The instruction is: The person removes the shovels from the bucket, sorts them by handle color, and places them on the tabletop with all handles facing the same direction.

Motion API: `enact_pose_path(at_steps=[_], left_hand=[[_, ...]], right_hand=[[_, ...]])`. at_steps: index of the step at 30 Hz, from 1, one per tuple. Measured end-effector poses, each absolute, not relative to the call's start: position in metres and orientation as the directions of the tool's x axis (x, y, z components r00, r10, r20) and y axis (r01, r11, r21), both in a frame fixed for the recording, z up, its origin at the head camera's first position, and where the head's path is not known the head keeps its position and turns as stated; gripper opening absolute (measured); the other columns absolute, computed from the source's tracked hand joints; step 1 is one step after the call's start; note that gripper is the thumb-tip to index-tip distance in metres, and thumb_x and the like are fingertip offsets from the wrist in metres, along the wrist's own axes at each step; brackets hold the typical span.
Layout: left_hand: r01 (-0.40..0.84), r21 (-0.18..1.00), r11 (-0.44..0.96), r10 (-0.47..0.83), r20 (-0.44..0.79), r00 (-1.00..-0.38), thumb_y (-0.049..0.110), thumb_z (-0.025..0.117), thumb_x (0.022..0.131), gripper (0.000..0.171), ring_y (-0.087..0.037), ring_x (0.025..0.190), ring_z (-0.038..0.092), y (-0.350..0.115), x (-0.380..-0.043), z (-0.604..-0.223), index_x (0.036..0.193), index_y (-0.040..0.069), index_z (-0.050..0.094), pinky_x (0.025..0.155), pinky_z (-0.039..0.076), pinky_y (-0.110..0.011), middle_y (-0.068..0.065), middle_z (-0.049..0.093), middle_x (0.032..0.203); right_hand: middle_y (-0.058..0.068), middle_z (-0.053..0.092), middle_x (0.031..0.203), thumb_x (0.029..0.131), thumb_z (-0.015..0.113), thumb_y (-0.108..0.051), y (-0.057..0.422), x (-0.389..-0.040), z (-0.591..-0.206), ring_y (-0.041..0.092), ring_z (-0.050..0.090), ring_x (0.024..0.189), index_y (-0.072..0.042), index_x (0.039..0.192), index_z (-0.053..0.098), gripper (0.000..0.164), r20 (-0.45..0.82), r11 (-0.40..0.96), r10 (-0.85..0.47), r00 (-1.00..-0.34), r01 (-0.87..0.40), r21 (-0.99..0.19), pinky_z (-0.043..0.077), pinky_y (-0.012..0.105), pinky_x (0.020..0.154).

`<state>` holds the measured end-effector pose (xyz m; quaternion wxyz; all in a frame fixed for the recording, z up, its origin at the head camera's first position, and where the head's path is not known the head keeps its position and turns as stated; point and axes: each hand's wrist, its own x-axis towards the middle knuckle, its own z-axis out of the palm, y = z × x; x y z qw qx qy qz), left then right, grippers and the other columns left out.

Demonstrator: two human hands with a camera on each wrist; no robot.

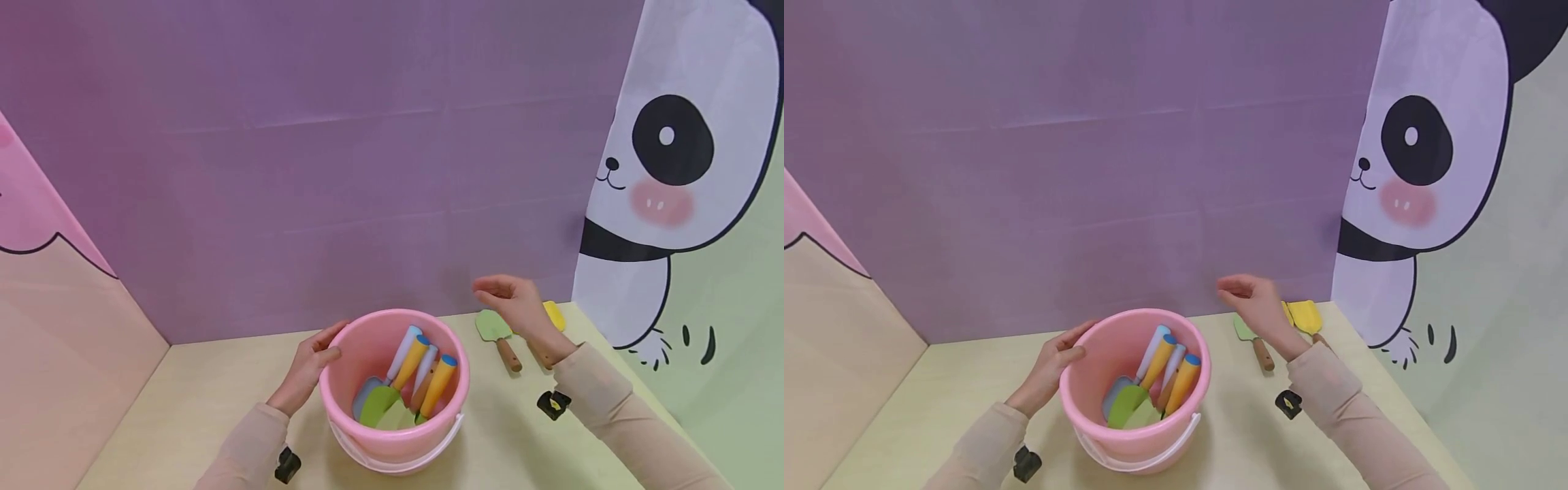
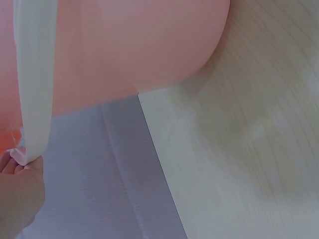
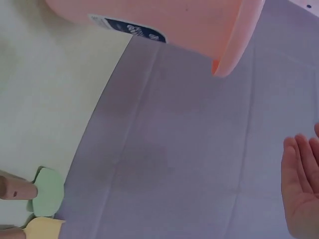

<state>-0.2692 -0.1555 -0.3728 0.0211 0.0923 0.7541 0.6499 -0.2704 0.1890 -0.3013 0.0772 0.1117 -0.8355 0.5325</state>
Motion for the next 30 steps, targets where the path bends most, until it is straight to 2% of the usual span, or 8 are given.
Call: enact_pose_path(at_steps=[4,10,18,24,30], left_hand=[[0.115,0.984,0.134,0.168,0.091,-0.982,-0.002,0.044,0.080,0.054,-0.003,0.102,0.056,-0.155,-0.269,-0.373,0.133,0.007,0.048,0.082,0.047,-0.014,-0.013,0.049,0.135],[0.117,0.985,0.129,0.167,0.095,-0.981,-0.002,0.045,0.080,0.054,-0.002,0.100,0.057,-0.156,-0.270,-0.373,0.133,0.007,0.048,0.082,0.047,-0.014,-0.013,0.049,0.135],[0.113,0.986,0.119,0.167,0.092,-0.982,-0.002,0.044,0.080,0.053,-0.002,0.100,0.057,-0.157,-0.270,-0.375,0.133,0.006,0.048,0.081,0.047,-0.015,-0.013,0.049,0.134],[0.112,0.988,0.105,0.165,0.093,-0.982,-0.002,0.044,0.080,0.053,-0.004,0.100,0.058,-0.157,-0.271,-0.378,0.132,0.007,0.049,0.081,0.048,-0.016,-0.014,0.050,0.133],[0.116,0.989,0.096,0.168,0.099,-0.981,-0.002,0.044,0.080,0.054,-0.007,0.103,0.058,-0.158,-0.274,-0.379,0.133,0.007,0.049,0.081,0.048,-0.016,-0.013,0.050,0.134]], right_hand=[[0.017,0.064,0.110,0.088,0.059,-0.015,0.177,-0.265,-0.298,0.028,0.062,0.101,0.001,0.113,0.062,0.030,0.283,0.427,-0.251,-0.926,-0.368,-0.826,0.052,0.033,0.084],[0.018,0.064,0.111,0.087,0.061,-0.016,0.165,-0.264,-0.306,0.027,0.062,0.101,0.002,0.115,0.060,0.034,0.212,0.384,-0.424,-0.881,-0.387,-0.838,0.052,0.037,0.085],[0.018,0.064,0.111,0.086,0.061,-0.013,0.150,-0.266,-0.321,0.027,0.063,0.100,0.002,0.117,0.060,0.034,0.126,0.421,-0.540,-0.832,-0.397,-0.816,0.054,0.032,0.079],[0.012,0.066,0.107,0.085,0.062,-0.012,0.137,-0.265,-0.323,0.024,0.063,0.099,-0.001,0.114,0.063,0.031,0.102,0.519,-0.613,-0.783,-0.497,-0.695,0.054,0.028,0.079],[0.009,0.068,0.098,0.081,0.066,-0.011,0.121,-0.265,-0.320,0.019,0.064,0.088,-0.001,0.105,0.067,0.026,0.041,0.611,-0.654,-0.755,-0.560,-0.560,0.054,0.030,0.078]])
